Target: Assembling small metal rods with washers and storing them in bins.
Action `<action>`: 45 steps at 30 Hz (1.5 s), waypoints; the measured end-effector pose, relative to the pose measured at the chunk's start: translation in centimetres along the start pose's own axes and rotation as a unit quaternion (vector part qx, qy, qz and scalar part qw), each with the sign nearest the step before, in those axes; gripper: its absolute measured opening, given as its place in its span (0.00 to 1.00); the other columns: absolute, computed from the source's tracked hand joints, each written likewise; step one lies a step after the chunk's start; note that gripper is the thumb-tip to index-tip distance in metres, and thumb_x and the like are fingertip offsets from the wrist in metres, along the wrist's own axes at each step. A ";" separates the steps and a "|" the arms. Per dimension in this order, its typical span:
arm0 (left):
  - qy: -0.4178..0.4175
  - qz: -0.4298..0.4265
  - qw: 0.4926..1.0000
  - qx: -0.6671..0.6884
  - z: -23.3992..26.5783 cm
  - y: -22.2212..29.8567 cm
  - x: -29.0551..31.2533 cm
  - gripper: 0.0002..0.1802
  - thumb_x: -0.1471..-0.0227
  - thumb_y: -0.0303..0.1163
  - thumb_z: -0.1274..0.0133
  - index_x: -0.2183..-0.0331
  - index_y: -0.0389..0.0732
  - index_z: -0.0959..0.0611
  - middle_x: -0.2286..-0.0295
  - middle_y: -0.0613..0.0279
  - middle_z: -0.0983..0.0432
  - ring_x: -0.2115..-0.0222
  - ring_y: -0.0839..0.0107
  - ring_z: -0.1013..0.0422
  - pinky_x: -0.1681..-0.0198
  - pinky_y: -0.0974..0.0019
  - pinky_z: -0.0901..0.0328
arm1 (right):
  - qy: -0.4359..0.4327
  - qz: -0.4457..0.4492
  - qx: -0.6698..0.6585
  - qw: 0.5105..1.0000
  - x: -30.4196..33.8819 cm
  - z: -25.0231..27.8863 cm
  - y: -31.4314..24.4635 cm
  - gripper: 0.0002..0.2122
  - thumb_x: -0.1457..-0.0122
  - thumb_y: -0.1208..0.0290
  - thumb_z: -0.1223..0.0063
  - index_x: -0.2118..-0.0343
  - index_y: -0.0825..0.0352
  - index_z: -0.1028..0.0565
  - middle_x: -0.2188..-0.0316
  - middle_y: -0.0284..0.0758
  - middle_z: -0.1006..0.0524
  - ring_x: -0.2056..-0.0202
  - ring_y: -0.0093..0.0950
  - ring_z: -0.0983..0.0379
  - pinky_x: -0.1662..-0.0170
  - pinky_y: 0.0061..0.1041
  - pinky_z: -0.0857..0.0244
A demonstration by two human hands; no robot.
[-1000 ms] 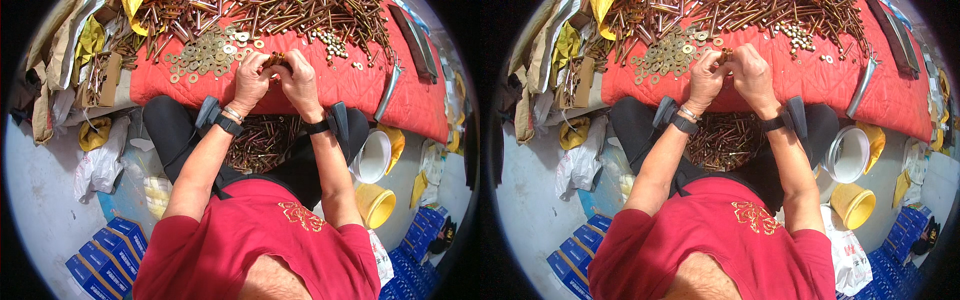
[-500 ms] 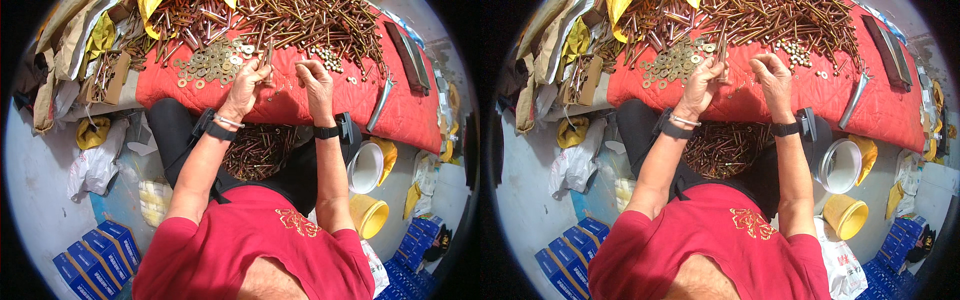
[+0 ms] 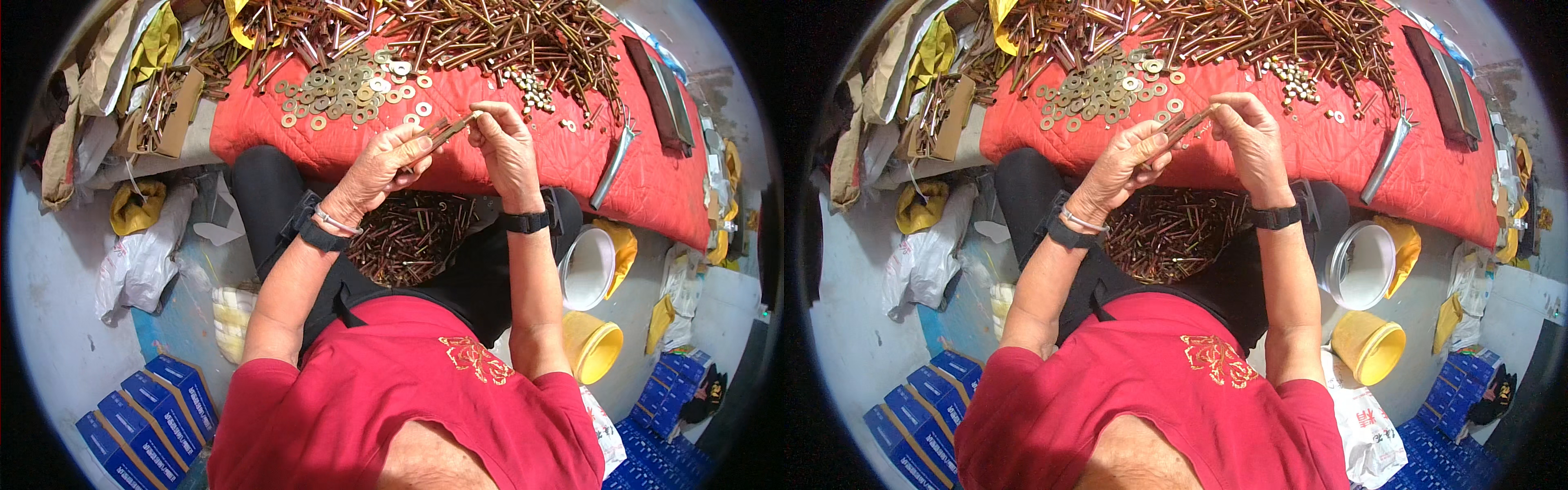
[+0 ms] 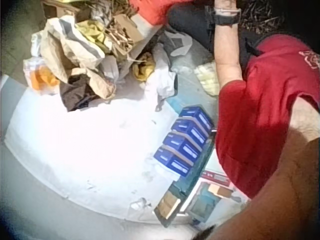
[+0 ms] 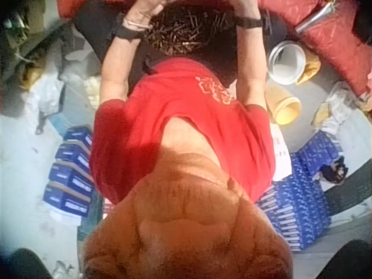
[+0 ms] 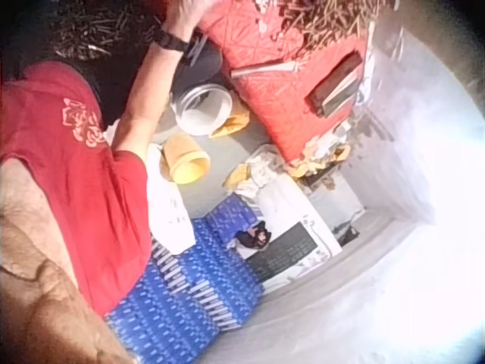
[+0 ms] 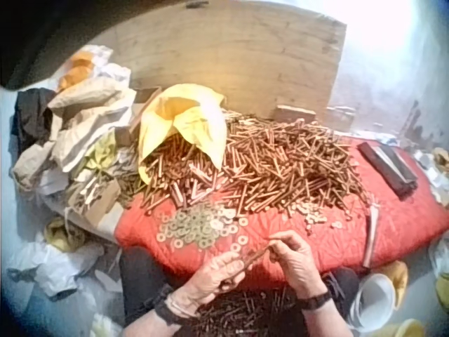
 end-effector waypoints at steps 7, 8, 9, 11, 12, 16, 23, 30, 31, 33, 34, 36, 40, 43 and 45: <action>-0.045 0.057 0.997 0.019 1.0 0.1 -0.3 0.12 0.42 0.40 0.50 0.66 0.41 0.23 0.81 0.76 0.35 0.85 0.90 0.45 0.85 0.84 0.51 | -0.048 0.044 0.144 0.987 0.1 -1.2 -2.0 0.07 0.41 0.76 0.48 0.61 0.71 0.26 0.72 0.30 0.25 0.70 0.18 0.30 0.64 0.19 0.34; -0.044 0.057 0.997 0.021 0.9 0.3 -0.3 0.12 0.42 0.40 0.50 0.66 0.41 0.23 0.81 0.76 0.35 0.85 0.90 0.45 0.85 0.84 0.51 | -0.064 0.051 0.178 0.981 0.1 -1.3 -2.3 0.07 0.41 0.77 0.48 0.61 0.71 0.26 0.72 0.30 0.25 0.71 0.18 0.30 0.65 0.18 0.34; -0.036 0.047 0.998 -0.028 1.0 0.5 -0.5 0.11 0.42 0.40 0.50 0.67 0.41 0.23 0.81 0.77 0.35 0.85 0.90 0.45 0.85 0.84 0.51 | -0.063 0.014 0.214 0.975 0.1 -1.2 -2.3 0.06 0.41 0.78 0.49 0.62 0.71 0.26 0.73 0.29 0.26 0.71 0.18 0.30 0.66 0.18 0.34; -0.009 0.013 0.991 -0.136 1.1 1.3 -0.6 0.11 0.42 0.40 0.51 0.67 0.42 0.24 0.81 0.77 0.36 0.84 0.90 0.45 0.84 0.84 0.52 | -0.061 0.003 0.279 0.958 0.0 -1.2 -2.5 0.05 0.40 0.78 0.51 0.63 0.70 0.27 0.74 0.28 0.26 0.72 0.17 0.31 0.66 0.17 0.35; -0.010 0.013 0.991 -0.135 1.1 1.2 -0.7 0.11 0.42 0.40 0.51 0.67 0.42 0.24 0.81 0.77 0.36 0.84 0.90 0.45 0.84 0.84 0.52 | -0.056 -0.007 0.344 0.937 0.0 -1.1 -2.5 0.04 0.40 0.79 0.52 0.64 0.69 0.27 0.74 0.28 0.27 0.72 0.17 0.31 0.66 0.17 0.35; -0.070 0.043 0.995 -0.052 1.5 0.4 -0.8 0.12 0.42 0.40 0.50 0.66 0.40 0.24 0.81 0.76 0.36 0.84 0.89 0.45 0.84 0.83 0.51 | -0.110 0.071 0.325 0.936 0.0 -2.3 -3.3 0.02 0.39 0.79 0.53 0.65 0.68 0.28 0.75 0.27 0.28 0.73 0.16 0.32 0.69 0.16 0.36; -0.050 -0.014 0.975 -0.214 1.4 1.7 -1.0 0.11 0.41 0.38 0.51 0.67 0.39 0.24 0.80 0.76 0.37 0.83 0.88 0.44 0.84 0.83 0.50 | -0.116 0.019 0.380 0.917 0.4 -1.6 -3.3 0.02 0.39 0.77 0.53 0.65 0.67 0.29 0.76 0.26 0.29 0.75 0.15 0.35 0.72 0.17 0.38; -0.064 0.071 0.991 -0.089 0.8 0.2 0.1 0.09 0.42 0.36 0.50 0.68 0.40 0.23 0.80 0.76 0.38 0.84 0.88 0.45 0.83 0.82 0.51 | -0.128 0.024 0.420 0.898 1.2 -2.4 -3.7 0.03 0.40 0.79 0.52 0.65 0.67 0.28 0.76 0.27 0.29 0.75 0.16 0.35 0.71 0.17 0.38; -0.062 0.070 0.992 -0.089 0.5 0.3 0.1 0.09 0.42 0.36 0.50 0.68 0.40 0.23 0.80 0.76 0.38 0.84 0.88 0.45 0.83 0.82 0.51 | -0.119 0.057 0.394 0.910 1.3 -2.7 -4.2 0.03 0.41 0.79 0.52 0.65 0.67 0.28 0.76 0.27 0.29 0.74 0.16 0.34 0.70 0.16 0.38; -0.010 0.068 0.997 -0.023 0.6 0.4 -0.2 0.09 0.43 0.37 0.48 0.67 0.40 0.22 0.82 0.77 0.39 0.86 0.88 0.47 0.84 0.80 0.53 | -0.115 0.044 0.376 0.918 0.9 -2.4 -3.8 0.04 0.42 0.80 0.51 0.65 0.67 0.27 0.75 0.27 0.28 0.73 0.15 0.34 0.69 0.16 0.37; -0.009 0.067 0.997 -0.023 0.3 0.3 -0.3 0.09 0.43 0.37 0.48 0.67 0.40 0.22 0.82 0.77 0.39 0.86 0.88 0.47 0.84 0.80 0.53 | -0.109 0.031 0.358 0.927 0.8 -2.2 -3.6 0.04 0.42 0.80 0.51 0.64 0.67 0.27 0.75 0.26 0.28 0.72 0.15 0.33 0.68 0.16 0.37; 0.041 0.011 0.991 -0.126 0.5 0.8 -0.5 0.10 0.45 0.37 0.46 0.68 0.41 0.22 0.83 0.79 0.40 0.87 0.89 0.48 0.85 0.80 0.55 | -0.100 0.021 0.345 0.933 1.2 -2.3 -3.7 0.05 0.43 0.81 0.50 0.64 0.67 0.27 0.73 0.26 0.28 0.71 0.15 0.32 0.66 0.16 0.36; 0.048 0.002 0.989 -0.139 1.0 0.8 -0.7 0.10 0.46 0.38 0.45 0.70 0.41 0.22 0.84 0.80 0.40 0.87 0.89 0.48 0.85 0.80 0.56 | -0.129 0.036 0.268 0.954 1.5 -2.1 -3.4 0.06 0.44 0.83 0.49 0.64 0.68 0.26 0.69 0.28 0.28 0.66 0.16 0.31 0.63 0.17 0.36; 0.013 0.019 0.994 -0.104 0.4 1.3 -0.5 0.11 0.47 0.38 0.43 0.71 0.40 0.22 0.84 0.80 0.40 0.87 0.89 0.48 0.85 0.80 0.56 | -0.126 0.015 0.197 0.972 2.1 -2.4 -3.2 0.07 0.45 0.84 0.48 0.65 0.68 0.26 0.68 0.29 0.27 0.65 0.17 0.31 0.60 0.18 0.35; 0.007 0.032 0.996 -0.077 0.4 1.0 -0.5 0.10 0.47 0.37 0.44 0.70 0.40 0.22 0.84 0.79 0.39 0.87 0.89 0.47 0.86 0.81 0.55 | -0.121 0.021 0.190 0.974 2.3 -2.6 -3.3 0.07 0.45 0.85 0.48 0.65 0.69 0.26 0.68 0.29 0.27 0.65 0.18 0.30 0.59 0.18 0.35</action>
Point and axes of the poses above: each hand's wrist, its own x-axis away from the middle knuckle, its own z-axis out of the back of the hand, y = z × x, the point moved 7 cm from there along -x, towards the middle knuckle
